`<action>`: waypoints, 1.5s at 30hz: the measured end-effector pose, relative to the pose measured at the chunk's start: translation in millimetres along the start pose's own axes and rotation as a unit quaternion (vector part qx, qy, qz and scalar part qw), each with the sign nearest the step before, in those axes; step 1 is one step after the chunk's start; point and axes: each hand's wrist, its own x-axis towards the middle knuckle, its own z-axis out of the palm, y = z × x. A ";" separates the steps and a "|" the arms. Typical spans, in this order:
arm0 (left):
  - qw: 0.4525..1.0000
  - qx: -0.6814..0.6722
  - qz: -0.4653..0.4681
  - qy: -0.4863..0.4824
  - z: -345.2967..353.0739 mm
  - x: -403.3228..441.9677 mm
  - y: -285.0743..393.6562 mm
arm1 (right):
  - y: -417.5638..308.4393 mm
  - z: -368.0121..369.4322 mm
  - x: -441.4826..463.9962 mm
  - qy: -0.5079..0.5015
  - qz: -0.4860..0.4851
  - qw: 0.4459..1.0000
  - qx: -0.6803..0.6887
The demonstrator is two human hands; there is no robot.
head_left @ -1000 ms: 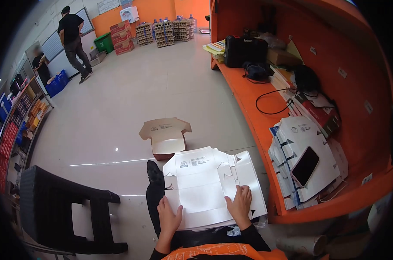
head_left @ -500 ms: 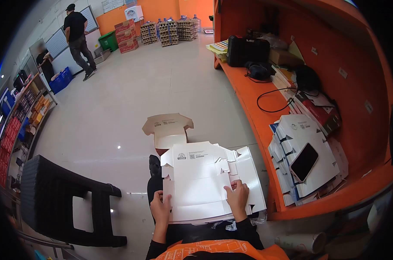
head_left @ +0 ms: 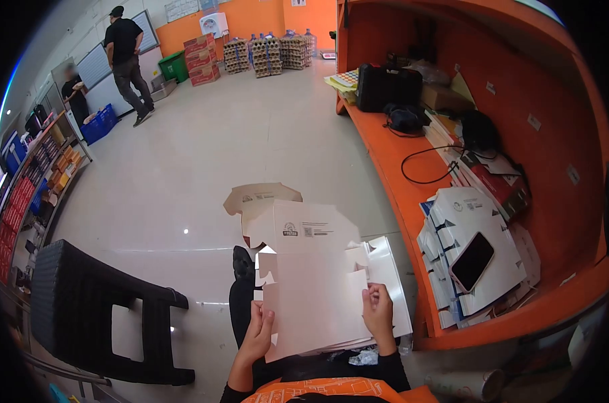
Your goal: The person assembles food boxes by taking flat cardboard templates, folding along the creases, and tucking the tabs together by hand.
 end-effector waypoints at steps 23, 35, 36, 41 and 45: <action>0.987 -0.088 -0.138 0.015 -20.5 0.0 8.4 | -43.5 -3.8 -15.9 -0.430 0.156 0.853 0.253; 0.947 0.288 -0.078 0.122 -56.1 -5.2 31.6 | -44.6 27.7 3.9 -0.335 0.001 0.941 0.056; 0.907 0.370 -0.015 0.201 -56.4 -8.7 38.4 | -46.8 31.5 6.3 -0.312 -0.006 0.948 0.058; 0.986 0.159 0.046 0.024 -31.4 -12.7 55.7 | -83.8 46.9 10.1 -0.298 -0.038 0.949 0.093; 0.998 0.056 0.043 0.004 10.7 -10.1 57.4 | -111.4 56.7 12.1 -0.350 -0.047 0.920 0.168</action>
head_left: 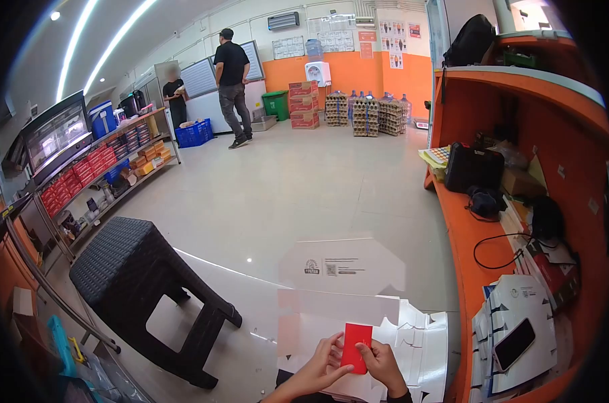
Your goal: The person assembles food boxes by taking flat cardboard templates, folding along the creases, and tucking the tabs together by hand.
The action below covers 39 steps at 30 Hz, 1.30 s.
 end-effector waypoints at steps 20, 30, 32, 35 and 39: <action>0.891 -0.433 -0.059 0.123 6.7 23.9 8.0 | -32.1 19.3 -42.1 0.167 -0.302 0.897 -0.275; 0.931 -0.356 0.024 0.071 19.3 17.2 21.8 | -45.2 4.6 -38.6 0.179 -0.286 0.893 -0.298; 0.944 -0.311 0.058 0.094 27.2 17.0 20.4 | -42.8 3.1 -39.8 0.187 -0.280 0.895 -0.294; 0.956 -0.265 0.082 0.091 30.2 14.5 16.0 | -38.5 3.3 -40.9 0.197 -0.273 0.897 -0.286; 0.966 -0.232 0.094 0.061 39.2 8.3 8.0 | -36.9 8.1 -38.3 0.223 -0.255 0.895 -0.290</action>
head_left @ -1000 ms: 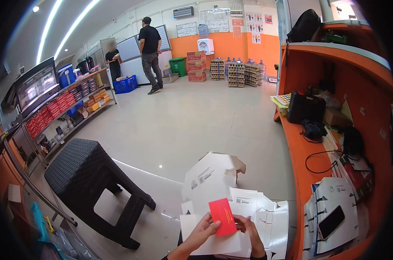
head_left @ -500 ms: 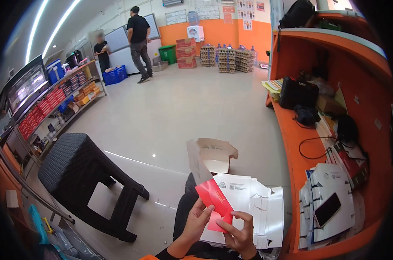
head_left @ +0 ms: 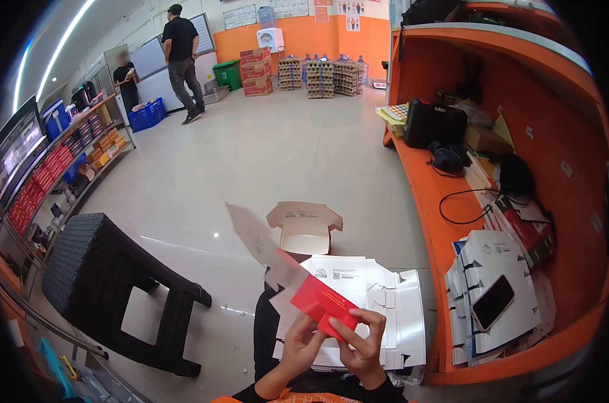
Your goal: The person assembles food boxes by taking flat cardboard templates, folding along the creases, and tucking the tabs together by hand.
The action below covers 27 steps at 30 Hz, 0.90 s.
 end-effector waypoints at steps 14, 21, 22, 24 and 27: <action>0.954 0.267 0.009 -0.138 -18.8 10.7 29.8 | 32.4 -10.4 9.7 0.072 0.188 0.947 0.251; 0.926 0.288 -0.092 -0.225 -36.2 1.3 18.7 | 58.7 -31.2 21.3 -0.103 0.120 0.983 0.098; 0.927 0.254 -0.130 -0.244 -42.5 -0.1 13.1 | 58.2 -32.8 18.7 -0.129 0.149 0.972 0.126; 0.926 0.189 -0.188 -0.267 -45.9 -2.1 3.4 | 54.7 -37.5 11.1 -0.180 0.208 0.944 0.183; 0.919 0.099 -0.248 -0.291 -42.6 -1.8 -0.5 | 47.5 -32.7 2.5 -0.160 0.148 0.961 0.169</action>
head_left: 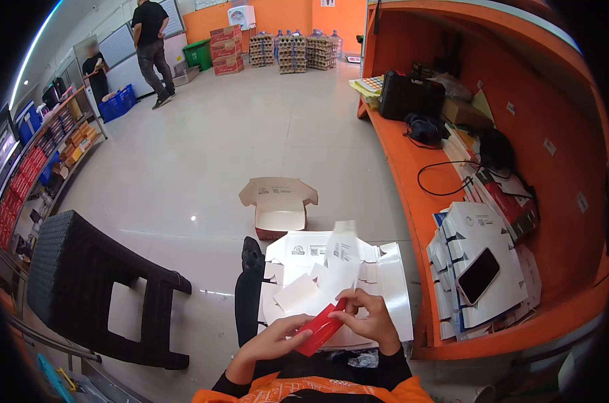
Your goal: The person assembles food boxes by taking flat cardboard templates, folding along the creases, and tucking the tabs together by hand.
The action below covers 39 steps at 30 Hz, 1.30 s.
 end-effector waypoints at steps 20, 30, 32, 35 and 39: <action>0.985 0.169 0.034 0.029 -10.4 -5.2 21.2 | -22.4 -4.2 -5.4 -0.195 -0.029 0.961 -0.194; 0.982 0.147 0.046 0.108 -6.8 -8.6 17.8 | -18.8 10.0 -14.5 -0.183 -0.025 0.976 -0.117; 0.984 0.141 0.041 0.104 -7.6 -9.1 18.7 | -15.7 12.2 -16.8 -0.184 -0.032 0.977 -0.105; 0.983 0.149 0.035 0.104 -9.9 -12.3 27.4 | -20.8 15.1 -18.9 -0.181 -0.019 0.977 -0.113; 0.973 0.174 0.056 0.143 -13.5 -14.5 34.1 | -35.5 22.4 -23.9 -0.106 0.067 0.986 -0.112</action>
